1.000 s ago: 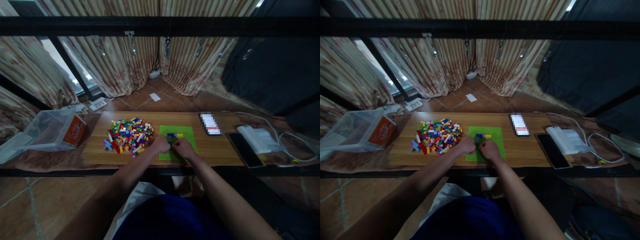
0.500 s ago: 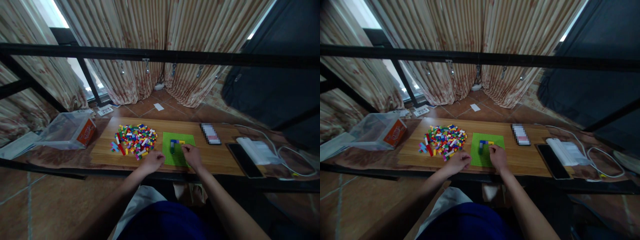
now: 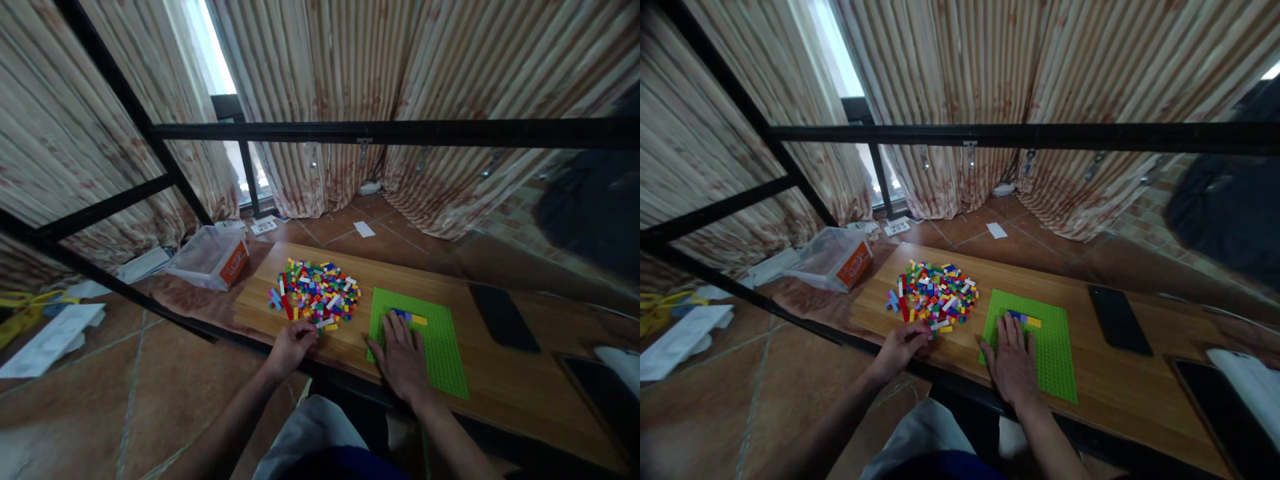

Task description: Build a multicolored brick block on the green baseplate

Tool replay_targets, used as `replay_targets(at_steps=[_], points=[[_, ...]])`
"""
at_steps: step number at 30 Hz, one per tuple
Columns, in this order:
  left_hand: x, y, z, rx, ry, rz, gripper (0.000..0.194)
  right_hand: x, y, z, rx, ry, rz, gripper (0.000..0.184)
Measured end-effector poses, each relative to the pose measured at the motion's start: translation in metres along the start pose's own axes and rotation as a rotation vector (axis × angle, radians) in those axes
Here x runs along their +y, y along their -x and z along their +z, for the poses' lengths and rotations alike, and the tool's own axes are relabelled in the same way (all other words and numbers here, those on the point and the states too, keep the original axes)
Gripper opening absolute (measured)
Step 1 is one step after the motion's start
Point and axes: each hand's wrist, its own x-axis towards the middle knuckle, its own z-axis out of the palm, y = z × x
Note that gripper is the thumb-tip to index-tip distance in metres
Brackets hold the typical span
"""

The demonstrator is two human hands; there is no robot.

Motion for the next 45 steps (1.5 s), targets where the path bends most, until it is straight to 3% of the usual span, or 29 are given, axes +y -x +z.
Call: replay_targets(at_steps=[4, 9, 12, 15, 18, 23, 34, 40, 45], points=[[0.004, -0.017, -0.032, 0.236, -0.036, 0.094, 0.023, 0.001, 0.0, 0.002, 0.022, 0.042, -0.012, 0.075], [0.026, -0.054, -0.056, 0.382, -0.422, 0.232, 0.018, 0.003, 0.003, 0.005, 0.101, 0.03, -0.041, 0.07], [0.049, -0.085, -0.052, 0.322, -0.746, 0.286, 0.027, 0.007, 0.004, 0.007, 0.177, -0.022, -0.078, 0.063], [0.071, -0.117, -0.039, 0.148, -1.138, 0.344, 0.035, 0.01, 0.005, 0.009, 0.233, -0.066, -0.099, 0.057], [0.083, -0.146, -0.025, 0.036, -1.239, 0.367, 0.037, 0.011, 0.005, 0.009, 0.252, -0.062, -0.104, 0.054], [0.085, -0.176, -0.011, -0.061, -1.359, 0.319, 0.032, 0.009, 0.004, 0.009, 0.259, -0.028, -0.097, 0.05], [0.089, -0.18, -0.012, -0.139, -1.468, 0.281, 0.026, 0.006, 0.004, 0.007, 0.282, -0.053, -0.096, 0.045], [0.092, -0.174, -0.017, -0.124, -1.447, 0.327, 0.024, 0.005, 0.004, 0.007, 0.285, -0.068, -0.09, 0.046], [0.107, -0.158, -0.023, -0.11, -1.4, 0.357, 0.021, 0.002, 0.004, 0.003, 0.283, -0.113, -0.065, 0.043]])
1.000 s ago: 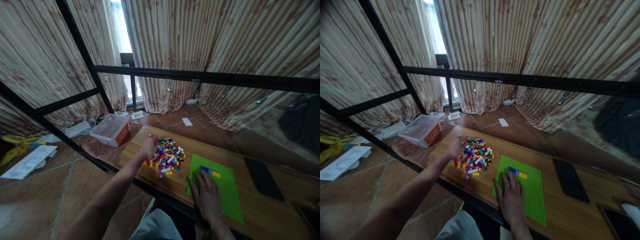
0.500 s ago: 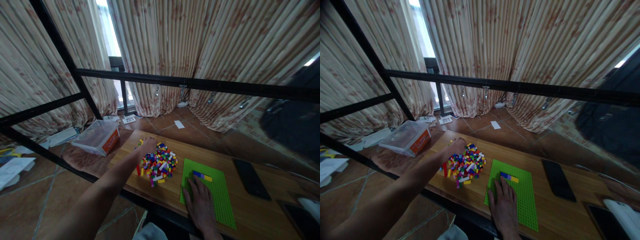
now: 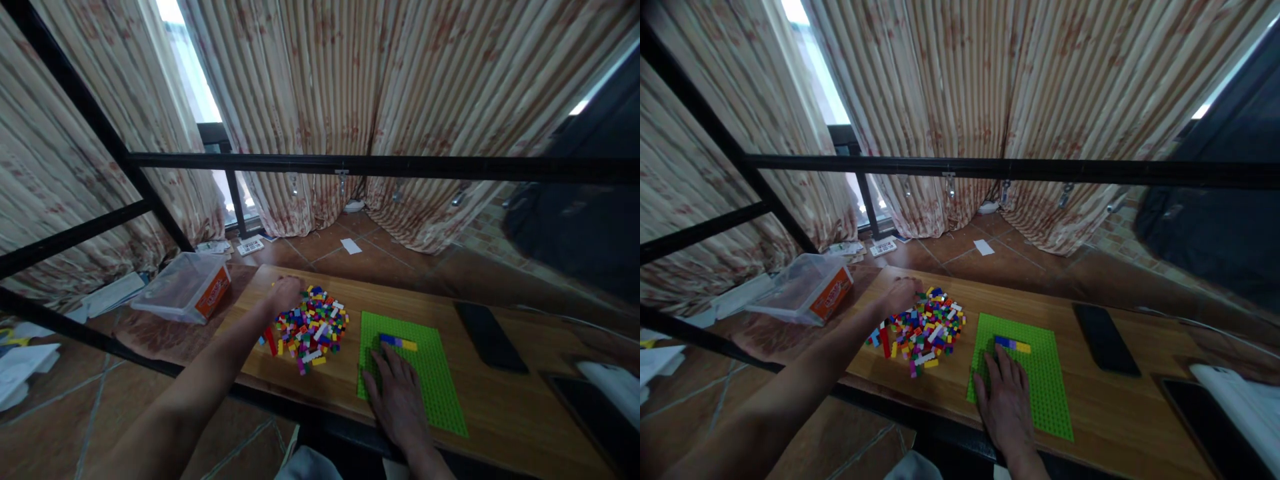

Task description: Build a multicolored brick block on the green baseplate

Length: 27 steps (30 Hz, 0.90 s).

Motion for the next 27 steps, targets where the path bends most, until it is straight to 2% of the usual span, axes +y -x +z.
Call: replay_targets(at_steps=[3, 5, 7, 10, 13, 16, 18, 21, 24, 27], points=[[0.019, 0.023, -0.012, 0.007, 0.092, 0.078, 0.02, -0.003, -0.003, -0.003, -0.017, -0.032, 0.023, 0.044], [0.043, 0.045, -0.012, 0.025, 0.483, 0.173, 0.016, -0.003, -0.005, -0.007, -0.016, -0.089, 0.035, 0.045], [0.072, 0.069, 0.0, -0.041, 0.892, 0.2, 0.016, -0.004, -0.005, -0.012, 0.029, -0.183, 0.083, 0.043], [0.114, 0.1, 0.035, -0.191, 1.355, 0.034, 0.025, -0.011, 0.002, -0.028, 0.119, -0.36, 0.202, 0.038], [0.147, 0.117, 0.069, -0.225, 1.742, -0.211, 0.033, -0.027, 0.015, -0.045, 0.11, -0.572, 0.324, 0.036], [0.171, 0.124, 0.085, -0.389, 1.97, -0.294, 0.032, -0.043, 0.025, -0.055, 0.103, -0.824, 0.504, 0.033], [0.183, 0.125, 0.087, -0.458, 2.042, -0.327, 0.031, -0.047, 0.027, -0.056, 0.145, -0.981, 0.643, 0.032], [0.195, 0.122, 0.085, -0.461, 2.003, -0.306, 0.032, -0.042, 0.025, -0.056, 0.201, -1.156, 0.801, 0.034], [0.197, 0.116, 0.082, -0.408, 1.749, -0.181, 0.027, -0.027, 0.022, -0.057, 0.242, -1.18, 0.868, 0.037], [0.189, 0.11, 0.08, -0.25, 1.398, -0.04, 0.018, -0.003, 0.02, -0.059, 0.254, -1.058, 0.871, 0.037]])
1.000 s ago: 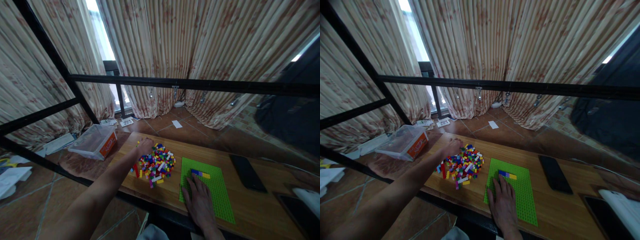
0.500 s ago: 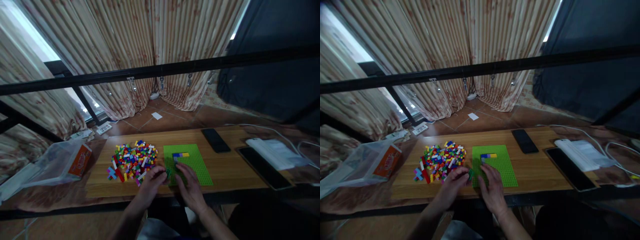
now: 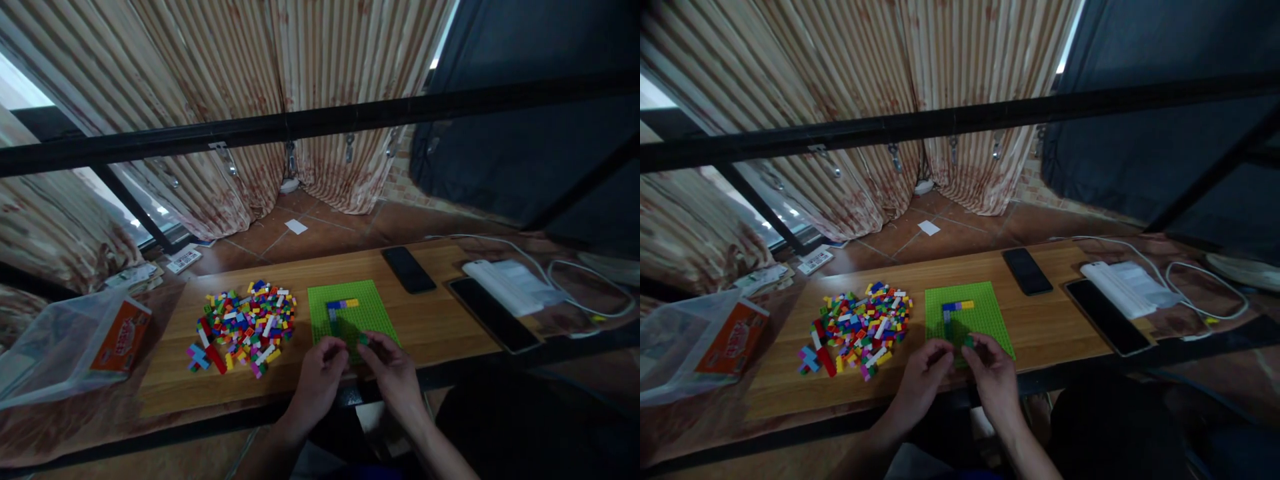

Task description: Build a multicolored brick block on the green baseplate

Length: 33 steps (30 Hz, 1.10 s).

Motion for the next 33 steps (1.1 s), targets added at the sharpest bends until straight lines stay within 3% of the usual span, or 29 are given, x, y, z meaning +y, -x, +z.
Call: replay_targets(at_steps=[4, 7, 10, 16, 33], points=[[-0.004, -0.008, -0.02, 0.146, -0.405, 0.194, 0.02, 0.003, -0.031, -0.02, 0.064, 0.279, -0.08, 0.034], [-0.015, -0.016, -0.031, 0.173, -0.583, 0.313, 0.023, 0.002, -0.051, -0.024, 0.098, 0.521, -0.198, 0.032], [-0.029, -0.024, -0.035, 0.175, -0.697, 0.425, 0.025, -0.001, -0.063, -0.015, 0.099, 0.687, -0.266, 0.031], [-0.043, -0.029, -0.036, 0.196, -0.743, 0.546, 0.026, -0.001, -0.069, 0.008, 0.103, 0.924, -0.239, 0.029], [-0.045, -0.032, -0.037, 0.195, -0.715, 0.586, 0.017, 0.011, -0.075, 0.0, 0.072, 0.846, -0.323, 0.032]])
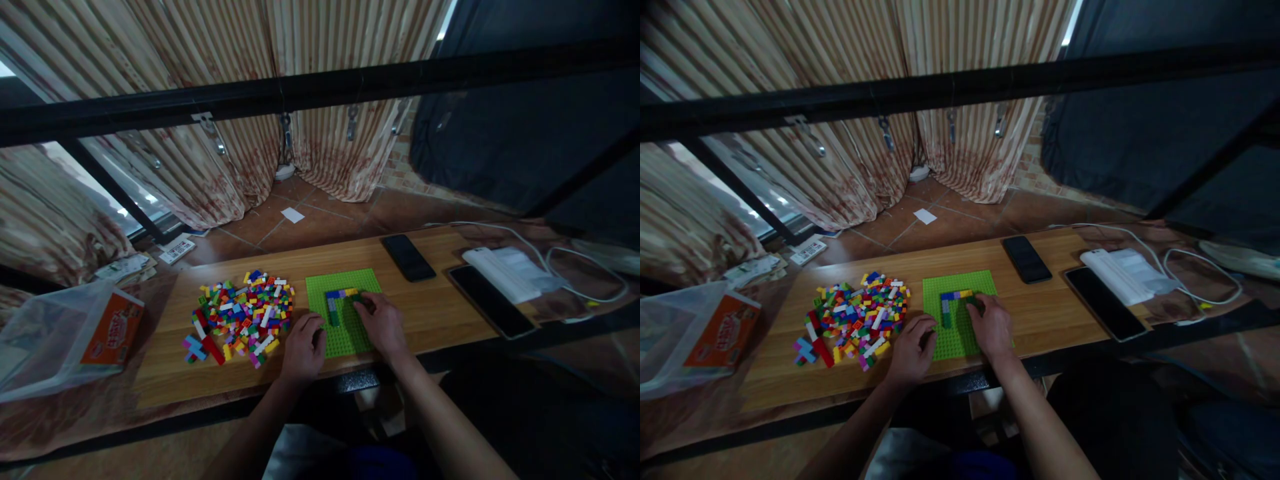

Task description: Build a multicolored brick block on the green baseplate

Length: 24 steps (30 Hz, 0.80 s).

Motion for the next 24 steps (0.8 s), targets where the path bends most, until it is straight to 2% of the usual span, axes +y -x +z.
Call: replay_targets(at_steps=[7, 24], points=[[-0.001, 0.0, 0.0, 0.006, 0.004, 0.017, 0.016, -0.008, -0.001, 0.004, 0.017, 0.071, 0.05, 0.026], [0.0, 0.001, 0.0, 0.031, -0.017, 0.029, 0.016, -0.023, -0.01, -0.001, -0.069, 0.104, 0.178, 0.019]])
